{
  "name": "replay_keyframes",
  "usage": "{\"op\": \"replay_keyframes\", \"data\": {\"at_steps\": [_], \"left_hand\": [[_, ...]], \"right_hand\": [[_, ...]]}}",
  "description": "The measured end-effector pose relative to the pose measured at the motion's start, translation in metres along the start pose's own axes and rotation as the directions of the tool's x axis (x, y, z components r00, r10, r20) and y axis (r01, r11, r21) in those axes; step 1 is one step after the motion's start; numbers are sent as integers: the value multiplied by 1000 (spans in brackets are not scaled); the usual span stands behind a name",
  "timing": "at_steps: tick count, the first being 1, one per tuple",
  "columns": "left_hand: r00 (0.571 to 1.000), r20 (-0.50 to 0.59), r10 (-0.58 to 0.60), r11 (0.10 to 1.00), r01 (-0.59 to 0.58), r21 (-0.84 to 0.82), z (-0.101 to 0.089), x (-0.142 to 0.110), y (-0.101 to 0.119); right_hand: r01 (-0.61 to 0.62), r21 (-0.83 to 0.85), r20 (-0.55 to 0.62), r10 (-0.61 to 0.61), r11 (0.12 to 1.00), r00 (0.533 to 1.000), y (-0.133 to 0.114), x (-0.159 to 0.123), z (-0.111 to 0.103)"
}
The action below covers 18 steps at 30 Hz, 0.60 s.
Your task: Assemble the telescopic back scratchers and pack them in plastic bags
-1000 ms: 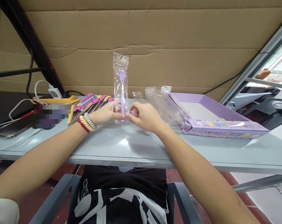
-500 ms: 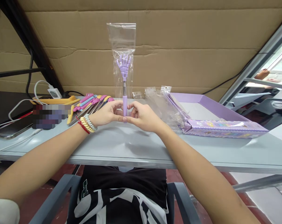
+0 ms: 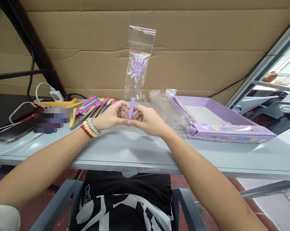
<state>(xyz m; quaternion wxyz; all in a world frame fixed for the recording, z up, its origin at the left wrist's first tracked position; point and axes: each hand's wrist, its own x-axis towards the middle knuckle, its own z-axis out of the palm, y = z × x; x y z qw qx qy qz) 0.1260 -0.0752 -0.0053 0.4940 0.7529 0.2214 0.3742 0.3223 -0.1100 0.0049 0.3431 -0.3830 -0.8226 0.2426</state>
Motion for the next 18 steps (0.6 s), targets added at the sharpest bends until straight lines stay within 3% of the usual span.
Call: {"op": "replay_keyframes", "data": {"at_steps": [6, 18], "left_hand": [[999, 26, -26, 996, 28, -83, 1, 0, 1], [997, 23, -75, 996, 77, -53, -1, 2, 5]], "right_hand": [[29, 42, -7, -29, 999, 1000, 1, 0, 1], [-4, -200, -88, -14, 980, 996, -3, 0, -1]]}}
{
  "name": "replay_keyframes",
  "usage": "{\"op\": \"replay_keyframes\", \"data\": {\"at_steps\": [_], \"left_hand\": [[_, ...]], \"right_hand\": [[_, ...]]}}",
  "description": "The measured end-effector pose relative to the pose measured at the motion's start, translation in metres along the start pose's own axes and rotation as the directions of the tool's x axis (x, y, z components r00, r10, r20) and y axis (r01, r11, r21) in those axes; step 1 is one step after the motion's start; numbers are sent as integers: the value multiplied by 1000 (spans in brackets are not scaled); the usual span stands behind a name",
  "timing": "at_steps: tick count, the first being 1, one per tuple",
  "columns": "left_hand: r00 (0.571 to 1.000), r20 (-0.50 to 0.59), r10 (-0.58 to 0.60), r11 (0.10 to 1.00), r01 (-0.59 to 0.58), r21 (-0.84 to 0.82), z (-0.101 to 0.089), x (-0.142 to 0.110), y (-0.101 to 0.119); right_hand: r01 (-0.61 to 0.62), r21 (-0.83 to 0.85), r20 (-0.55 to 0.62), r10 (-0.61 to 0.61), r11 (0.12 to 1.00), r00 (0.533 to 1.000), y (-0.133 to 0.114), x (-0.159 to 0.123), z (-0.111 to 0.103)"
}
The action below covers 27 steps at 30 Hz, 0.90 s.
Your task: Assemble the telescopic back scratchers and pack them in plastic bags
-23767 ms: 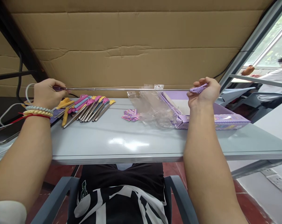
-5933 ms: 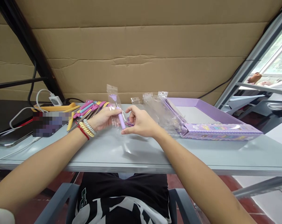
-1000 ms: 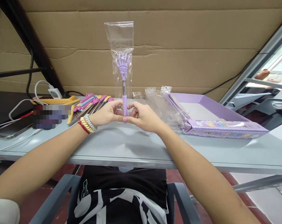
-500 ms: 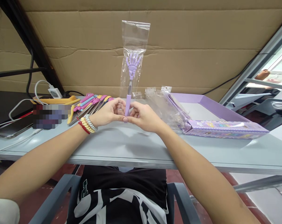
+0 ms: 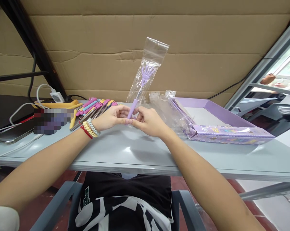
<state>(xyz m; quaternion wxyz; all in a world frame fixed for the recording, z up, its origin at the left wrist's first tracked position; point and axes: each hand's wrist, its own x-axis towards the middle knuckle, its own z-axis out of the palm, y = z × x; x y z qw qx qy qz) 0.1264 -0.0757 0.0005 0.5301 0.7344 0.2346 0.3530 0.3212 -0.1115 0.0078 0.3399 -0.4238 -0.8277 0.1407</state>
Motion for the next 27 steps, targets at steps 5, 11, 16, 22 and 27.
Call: {"op": "replay_keyframes", "data": {"at_steps": [5, 11, 16, 22, 27], "left_hand": [[1000, -24, -20, 998, 21, 56, -6, 2, -4], [999, 26, -44, 992, 41, 121, -13, 0, -2], [997, 58, -54, 991, 46, 129, -16, -1, 0], [986, -159, -43, 984, 70, 166, -23, 2, -4], [932, -363, 3, 968, 88, 234, -26, 5, -7]], "right_hand": [[-9, -127, -36, 4, 992, 999, 3, 1, -1], [-10, -101, -135, -4, 995, 991, 5, 1, -4], [-29, -81, -171, 14, 996, 985, 6, 1, -5], [-69, -120, -324, 26, 990, 946, 13, 3, -16], [-80, -232, -312, 4, 970, 950, 22, 4, -20]]}}
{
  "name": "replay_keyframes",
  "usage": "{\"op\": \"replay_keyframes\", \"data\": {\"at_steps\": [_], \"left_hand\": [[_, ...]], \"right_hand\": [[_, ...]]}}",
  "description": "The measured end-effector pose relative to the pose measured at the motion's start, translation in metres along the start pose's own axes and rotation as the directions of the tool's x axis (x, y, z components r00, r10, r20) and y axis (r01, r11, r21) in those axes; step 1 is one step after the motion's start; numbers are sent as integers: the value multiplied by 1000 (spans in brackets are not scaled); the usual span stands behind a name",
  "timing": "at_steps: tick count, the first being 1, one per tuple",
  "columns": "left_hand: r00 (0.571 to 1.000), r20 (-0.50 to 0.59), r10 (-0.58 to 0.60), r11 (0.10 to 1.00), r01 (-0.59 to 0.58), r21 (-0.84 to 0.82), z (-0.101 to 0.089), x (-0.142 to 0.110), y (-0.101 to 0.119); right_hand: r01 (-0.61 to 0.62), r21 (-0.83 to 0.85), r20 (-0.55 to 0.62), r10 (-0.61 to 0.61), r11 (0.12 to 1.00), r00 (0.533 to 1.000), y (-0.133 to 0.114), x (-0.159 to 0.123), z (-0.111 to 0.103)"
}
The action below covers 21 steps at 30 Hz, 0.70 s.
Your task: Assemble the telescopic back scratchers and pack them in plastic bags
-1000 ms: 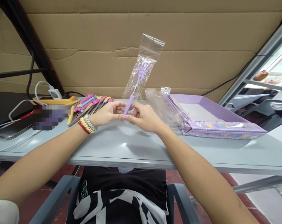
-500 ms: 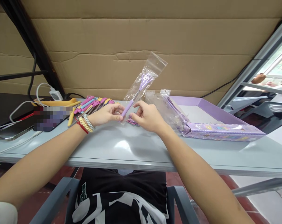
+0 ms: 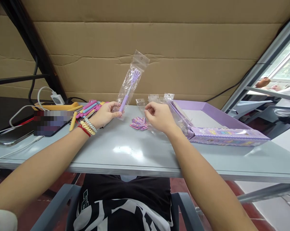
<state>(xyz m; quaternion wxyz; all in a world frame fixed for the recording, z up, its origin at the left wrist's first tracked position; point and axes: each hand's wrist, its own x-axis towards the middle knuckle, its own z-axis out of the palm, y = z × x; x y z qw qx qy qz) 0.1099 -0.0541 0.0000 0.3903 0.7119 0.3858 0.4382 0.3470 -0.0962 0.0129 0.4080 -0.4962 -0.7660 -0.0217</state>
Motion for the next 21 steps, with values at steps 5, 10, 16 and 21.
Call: {"op": "replay_keyframes", "data": {"at_steps": [5, 10, 16, 21], "left_hand": [[998, -49, 48, 976, -36, 215, 1, 2, -4], [997, -20, 76, 898, -60, 437, 4, 1, -7], [994, 23, 106, 856, -103, 506, 5, -1, -7], [993, 38, 111, 830, -113, 546, 6, -1, -7]], "right_hand": [[191, -235, 250, -130, 953, 959, 3, -1, 16], [147, -390, 382, 15, 909, 924, -2, 1, 26], [45, -500, 431, 203, 865, 879, -4, 6, 36], [-20, -488, 433, 261, 873, 863, -4, 8, 44]]}}
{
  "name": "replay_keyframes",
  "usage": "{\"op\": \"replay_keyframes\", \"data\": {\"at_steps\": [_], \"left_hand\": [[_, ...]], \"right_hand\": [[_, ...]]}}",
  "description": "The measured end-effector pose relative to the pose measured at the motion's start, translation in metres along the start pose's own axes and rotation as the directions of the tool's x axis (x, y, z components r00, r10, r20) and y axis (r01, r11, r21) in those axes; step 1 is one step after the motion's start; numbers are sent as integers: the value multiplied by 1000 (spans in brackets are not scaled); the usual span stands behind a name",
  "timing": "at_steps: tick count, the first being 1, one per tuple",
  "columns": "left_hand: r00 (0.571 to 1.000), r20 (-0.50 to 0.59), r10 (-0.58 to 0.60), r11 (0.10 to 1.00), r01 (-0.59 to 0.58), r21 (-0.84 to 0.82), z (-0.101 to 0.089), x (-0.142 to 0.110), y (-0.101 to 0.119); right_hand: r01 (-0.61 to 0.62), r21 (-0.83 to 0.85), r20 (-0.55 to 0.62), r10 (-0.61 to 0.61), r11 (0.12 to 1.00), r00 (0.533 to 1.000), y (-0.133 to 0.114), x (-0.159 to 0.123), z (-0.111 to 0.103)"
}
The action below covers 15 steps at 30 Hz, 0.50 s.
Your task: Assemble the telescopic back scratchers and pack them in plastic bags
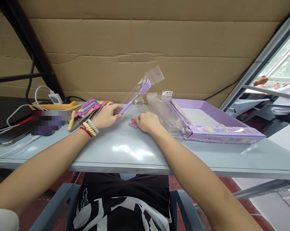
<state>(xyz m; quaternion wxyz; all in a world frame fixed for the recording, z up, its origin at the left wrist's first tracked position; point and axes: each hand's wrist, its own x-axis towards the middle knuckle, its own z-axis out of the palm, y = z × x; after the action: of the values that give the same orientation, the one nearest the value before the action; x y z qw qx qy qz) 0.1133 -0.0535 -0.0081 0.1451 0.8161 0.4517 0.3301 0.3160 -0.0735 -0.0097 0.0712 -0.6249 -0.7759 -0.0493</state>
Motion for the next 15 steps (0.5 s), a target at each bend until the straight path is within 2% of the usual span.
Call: {"op": "replay_keyframes", "data": {"at_steps": [5, 15], "left_hand": [[1000, -6, 9, 1000, -8, 11, 1, -1, 0], [1000, -2, 31, 1000, -31, 3, 0, -2, 2]], "right_hand": [[-83, 45, 38, 82, 996, 996, -1, 0, -2], [-16, 88, -43, 19, 996, 999, 5, 5, 8]]}}
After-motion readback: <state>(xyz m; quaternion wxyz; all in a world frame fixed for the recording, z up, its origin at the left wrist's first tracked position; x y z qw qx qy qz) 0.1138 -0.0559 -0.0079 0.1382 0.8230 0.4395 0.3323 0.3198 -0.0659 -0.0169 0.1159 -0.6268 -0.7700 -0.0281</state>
